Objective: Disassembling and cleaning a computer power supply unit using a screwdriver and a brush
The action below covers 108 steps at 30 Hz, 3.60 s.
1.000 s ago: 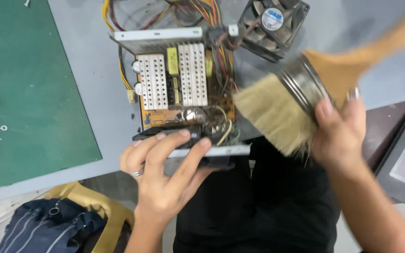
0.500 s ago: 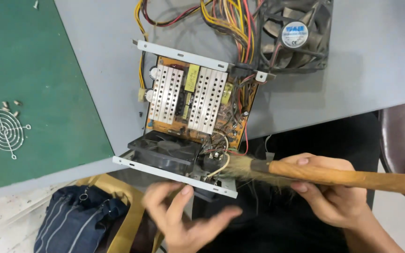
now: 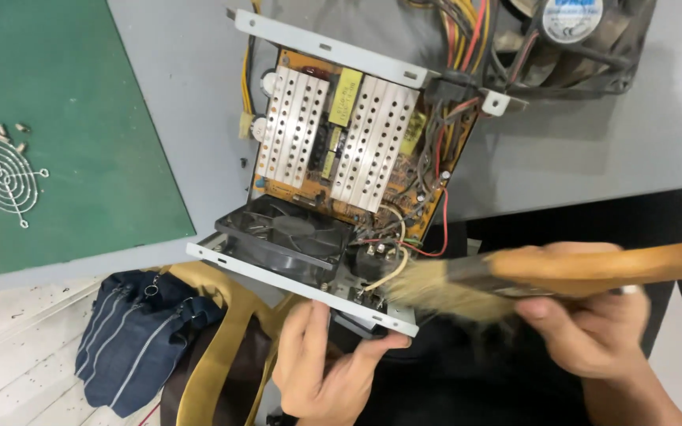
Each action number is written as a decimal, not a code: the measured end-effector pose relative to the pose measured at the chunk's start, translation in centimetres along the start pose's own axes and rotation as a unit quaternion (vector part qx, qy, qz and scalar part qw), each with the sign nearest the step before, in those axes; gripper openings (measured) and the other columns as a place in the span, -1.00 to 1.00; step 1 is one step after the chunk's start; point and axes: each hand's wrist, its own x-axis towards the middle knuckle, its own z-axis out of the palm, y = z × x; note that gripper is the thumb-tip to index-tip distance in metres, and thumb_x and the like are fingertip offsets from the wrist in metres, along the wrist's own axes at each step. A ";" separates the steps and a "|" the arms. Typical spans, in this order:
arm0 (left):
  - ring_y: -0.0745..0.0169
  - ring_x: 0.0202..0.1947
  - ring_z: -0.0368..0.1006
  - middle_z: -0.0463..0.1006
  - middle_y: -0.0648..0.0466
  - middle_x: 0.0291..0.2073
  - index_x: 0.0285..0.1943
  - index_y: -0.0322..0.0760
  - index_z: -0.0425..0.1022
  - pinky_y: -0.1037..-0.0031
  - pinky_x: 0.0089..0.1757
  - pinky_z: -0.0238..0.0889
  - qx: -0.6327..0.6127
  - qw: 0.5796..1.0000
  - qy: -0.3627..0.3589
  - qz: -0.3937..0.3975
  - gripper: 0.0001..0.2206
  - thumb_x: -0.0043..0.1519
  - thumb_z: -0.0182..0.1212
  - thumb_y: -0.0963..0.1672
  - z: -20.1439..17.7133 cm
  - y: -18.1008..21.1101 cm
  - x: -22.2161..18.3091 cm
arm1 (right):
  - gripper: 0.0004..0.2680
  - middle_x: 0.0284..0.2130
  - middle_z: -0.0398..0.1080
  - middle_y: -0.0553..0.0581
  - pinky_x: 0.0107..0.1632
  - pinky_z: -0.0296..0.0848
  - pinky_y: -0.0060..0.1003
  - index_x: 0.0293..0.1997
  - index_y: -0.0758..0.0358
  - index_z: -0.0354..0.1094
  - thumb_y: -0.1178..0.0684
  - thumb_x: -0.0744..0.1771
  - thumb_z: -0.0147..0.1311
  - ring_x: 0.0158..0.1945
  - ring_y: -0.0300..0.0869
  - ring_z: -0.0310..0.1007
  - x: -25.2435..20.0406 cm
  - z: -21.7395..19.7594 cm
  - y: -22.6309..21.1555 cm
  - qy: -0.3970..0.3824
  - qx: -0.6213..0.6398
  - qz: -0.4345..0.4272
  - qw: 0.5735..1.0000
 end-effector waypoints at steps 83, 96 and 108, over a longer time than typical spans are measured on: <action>-0.05 -0.15 0.52 0.47 -0.29 -0.11 0.07 -0.52 0.48 0.39 -0.14 0.52 -0.080 0.996 -0.012 0.030 -0.38 -0.04 0.51 0.02 0.0 -2.5 2.2 | -0.76 -0.69 0.51 -0.21 -0.62 0.33 -0.39 -0.42 -0.01 0.58 -0.24 0.29 0.07 -0.69 -0.38 0.43 6.2 -0.5 -7.1 -0.294 -0.098 -0.005 0.951; 0.23 -0.10 0.49 0.52 -0.17 0.00 0.18 -0.46 0.47 0.54 -0.19 0.48 -0.123 0.976 0.032 -0.176 -0.27 -0.26 0.61 -0.16 -0.7 0.1 0.3 | -0.68 -0.54 0.20 0.05 -0.38 0.11 -0.31 -0.37 0.34 0.15 0.05 0.15 0.37 -0.49 -0.20 0.16 10.9 -0.4 -11.7 -0.119 -0.135 -0.215 0.960; 0.27 -0.12 0.31 0.24 -0.01 -0.07 0.05 -0.25 0.21 0.60 -0.17 0.23 -0.336 0.920 -0.065 -0.192 -0.48 0.02 0.49 -0.15 -0.2 0.0 1.8 | -0.62 -0.45 0.17 0.10 -0.24 0.15 -0.26 -0.22 0.37 0.10 0.08 0.16 0.39 -0.38 -0.19 0.14 9.6 0.8 -10.0 -0.116 -0.106 -0.218 0.963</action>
